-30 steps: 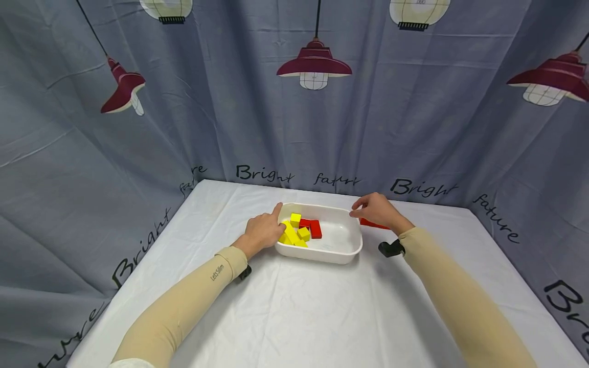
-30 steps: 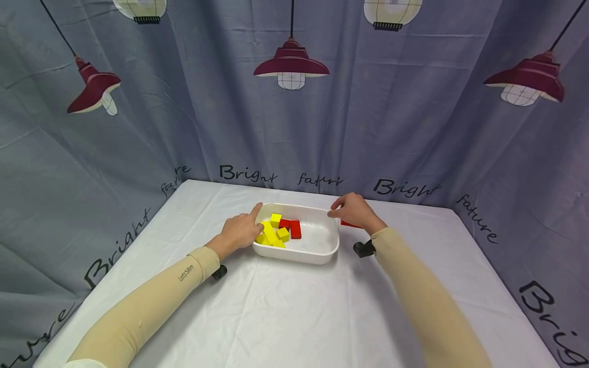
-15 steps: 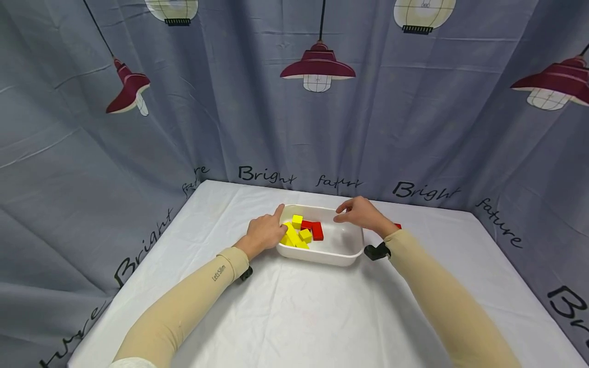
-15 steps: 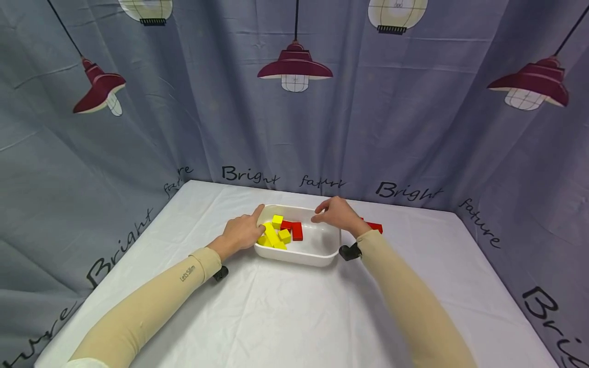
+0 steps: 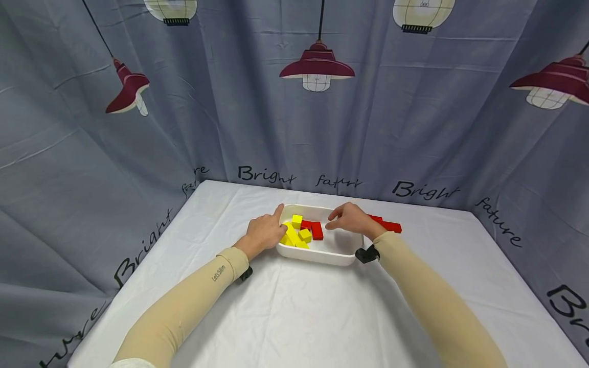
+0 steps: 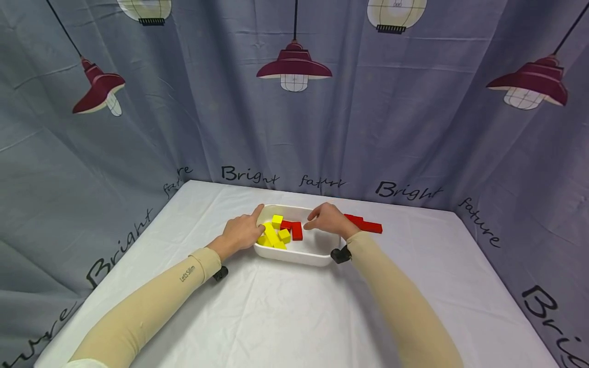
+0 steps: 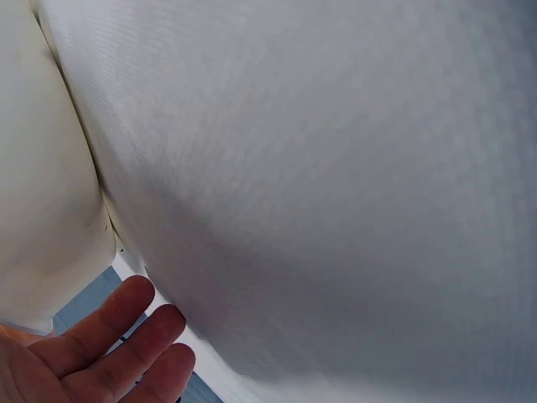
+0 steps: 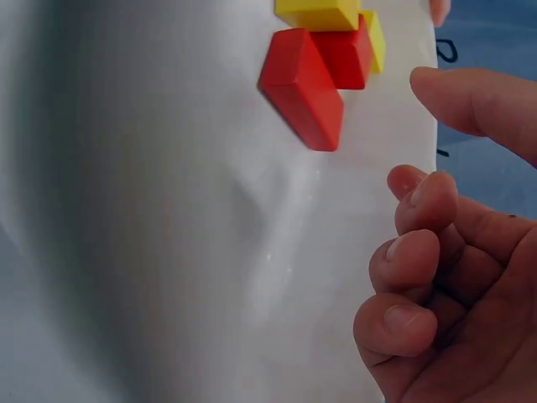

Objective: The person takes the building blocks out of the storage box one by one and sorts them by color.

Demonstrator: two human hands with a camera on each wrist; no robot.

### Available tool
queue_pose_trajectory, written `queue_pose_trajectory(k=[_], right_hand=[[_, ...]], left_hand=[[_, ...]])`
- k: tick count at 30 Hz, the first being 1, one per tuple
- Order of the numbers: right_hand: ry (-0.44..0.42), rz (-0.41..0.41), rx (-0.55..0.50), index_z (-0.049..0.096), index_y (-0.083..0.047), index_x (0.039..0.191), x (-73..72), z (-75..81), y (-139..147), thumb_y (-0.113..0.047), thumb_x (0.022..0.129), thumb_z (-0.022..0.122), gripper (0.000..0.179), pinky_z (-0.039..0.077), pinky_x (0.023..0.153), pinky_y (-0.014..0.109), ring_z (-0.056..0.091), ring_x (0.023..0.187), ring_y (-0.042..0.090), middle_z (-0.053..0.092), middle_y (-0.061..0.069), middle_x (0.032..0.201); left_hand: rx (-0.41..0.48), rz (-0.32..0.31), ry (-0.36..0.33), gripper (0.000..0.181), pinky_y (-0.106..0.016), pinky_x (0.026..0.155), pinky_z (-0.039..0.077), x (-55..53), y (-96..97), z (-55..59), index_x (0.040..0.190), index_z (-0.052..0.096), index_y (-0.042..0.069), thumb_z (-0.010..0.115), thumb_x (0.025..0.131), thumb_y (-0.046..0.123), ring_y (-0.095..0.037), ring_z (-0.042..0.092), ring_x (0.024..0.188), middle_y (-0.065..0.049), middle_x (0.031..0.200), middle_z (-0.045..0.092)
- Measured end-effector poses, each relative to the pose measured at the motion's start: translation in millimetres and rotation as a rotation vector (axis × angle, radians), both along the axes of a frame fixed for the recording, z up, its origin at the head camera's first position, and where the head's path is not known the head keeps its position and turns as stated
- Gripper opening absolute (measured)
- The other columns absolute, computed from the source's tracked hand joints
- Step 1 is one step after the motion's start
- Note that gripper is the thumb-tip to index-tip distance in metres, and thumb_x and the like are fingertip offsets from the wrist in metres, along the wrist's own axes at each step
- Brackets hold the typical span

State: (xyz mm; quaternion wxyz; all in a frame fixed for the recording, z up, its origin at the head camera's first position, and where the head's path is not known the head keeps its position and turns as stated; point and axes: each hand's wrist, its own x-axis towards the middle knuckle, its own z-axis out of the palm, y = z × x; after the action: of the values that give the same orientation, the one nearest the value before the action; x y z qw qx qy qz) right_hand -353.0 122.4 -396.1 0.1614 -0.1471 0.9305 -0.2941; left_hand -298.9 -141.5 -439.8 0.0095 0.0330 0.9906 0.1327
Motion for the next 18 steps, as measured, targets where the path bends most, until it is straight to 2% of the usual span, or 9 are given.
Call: queue_pose_trajectory(k=[10, 18], right_hand=[[-0.035, 0.006, 0.042, 0.074, -0.008, 0.113, 0.5, 2.7, -3.6, -0.028, 0.087, 0.076, 0.033, 0.050, 0.096, 0.047, 0.058, 0.107, 0.029, 0.069, 0.011, 0.117], [-0.034, 0.026, 0.065, 0.074, -0.008, 0.115, -4.1, 6.8, -4.3, -0.030, 0.087, 0.077, 0.036, 0.051, 0.093, 0.044, 0.060, 0.102, 0.029, 0.070, 0.010, 0.115]], left_hand=[[0.000, -0.002, -0.004, 0.069, -0.044, 0.079, 0.054, -0.8, -0.3, 1.3, 0.161, 0.021, 0.021, 0.043, 0.099, 0.041, -0.025, 0.065, 0.085, -0.013, 0.114, 0.071], [-0.002, 0.000, -0.012, 0.069, -0.045, 0.078, 0.054, 0.7, 0.6, 1.5, 0.161, 0.021, 0.021, 0.044, 0.099, 0.041, -0.024, 0.064, 0.083, -0.013, 0.110, 0.072]])
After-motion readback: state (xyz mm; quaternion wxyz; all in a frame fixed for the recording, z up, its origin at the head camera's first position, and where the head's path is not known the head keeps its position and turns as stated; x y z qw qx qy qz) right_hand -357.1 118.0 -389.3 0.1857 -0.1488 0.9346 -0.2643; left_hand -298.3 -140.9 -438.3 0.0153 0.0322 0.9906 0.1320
